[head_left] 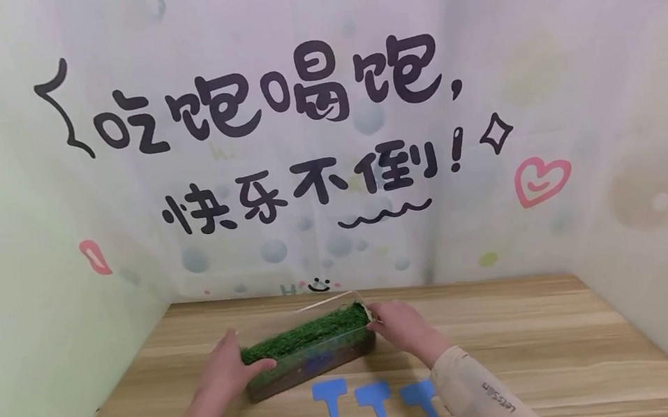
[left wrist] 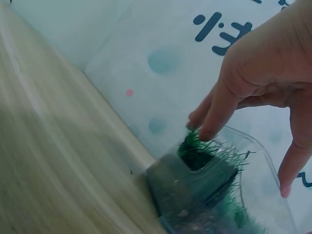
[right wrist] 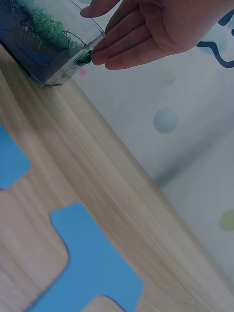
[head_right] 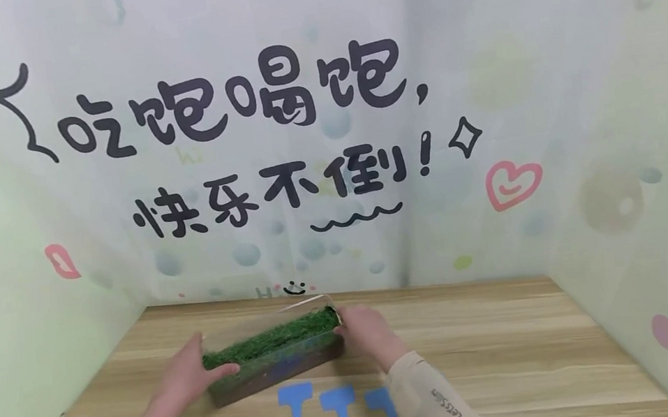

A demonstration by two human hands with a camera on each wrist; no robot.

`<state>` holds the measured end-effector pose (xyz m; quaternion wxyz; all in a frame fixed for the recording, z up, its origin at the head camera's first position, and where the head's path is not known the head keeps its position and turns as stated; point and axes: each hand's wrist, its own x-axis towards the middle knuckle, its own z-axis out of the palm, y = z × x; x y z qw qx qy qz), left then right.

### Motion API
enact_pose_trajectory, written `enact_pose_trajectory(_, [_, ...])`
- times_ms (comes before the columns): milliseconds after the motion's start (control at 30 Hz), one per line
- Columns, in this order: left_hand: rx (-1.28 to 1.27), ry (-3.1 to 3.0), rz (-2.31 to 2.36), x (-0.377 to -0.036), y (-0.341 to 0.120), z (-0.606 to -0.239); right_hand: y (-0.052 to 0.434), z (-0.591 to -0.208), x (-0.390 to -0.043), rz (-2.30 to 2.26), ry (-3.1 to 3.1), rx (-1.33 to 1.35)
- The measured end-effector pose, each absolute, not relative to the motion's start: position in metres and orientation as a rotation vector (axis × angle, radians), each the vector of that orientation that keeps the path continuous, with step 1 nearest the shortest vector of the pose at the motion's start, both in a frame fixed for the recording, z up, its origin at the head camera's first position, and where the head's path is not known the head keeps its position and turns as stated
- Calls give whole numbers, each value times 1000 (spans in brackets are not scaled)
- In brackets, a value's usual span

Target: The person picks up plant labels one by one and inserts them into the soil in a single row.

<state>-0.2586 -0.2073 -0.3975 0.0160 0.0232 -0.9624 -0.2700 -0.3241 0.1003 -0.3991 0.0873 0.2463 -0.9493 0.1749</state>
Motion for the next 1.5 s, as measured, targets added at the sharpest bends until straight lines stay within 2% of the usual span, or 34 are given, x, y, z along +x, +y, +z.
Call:
enact_pose_trajectory(433, [-98, -2948, -891, -292, -179, -403, 138, -382, -318, 516, -2948, 507])
enact_pose_trajectory(833, [-265, -2936, -928, -320, -148, -405, 177, -381, -313, 474, -2934, 412])
enact_pose_trajectory(1233, [-389, -2944, -970, -332, -117, -408, 210, -379, -302, 421, -2951, 354])
enact_pose_trajectory(1500, [-463, -2930, -1124, -338, -121, -411, 215, -379, -302, 440, -2951, 340])
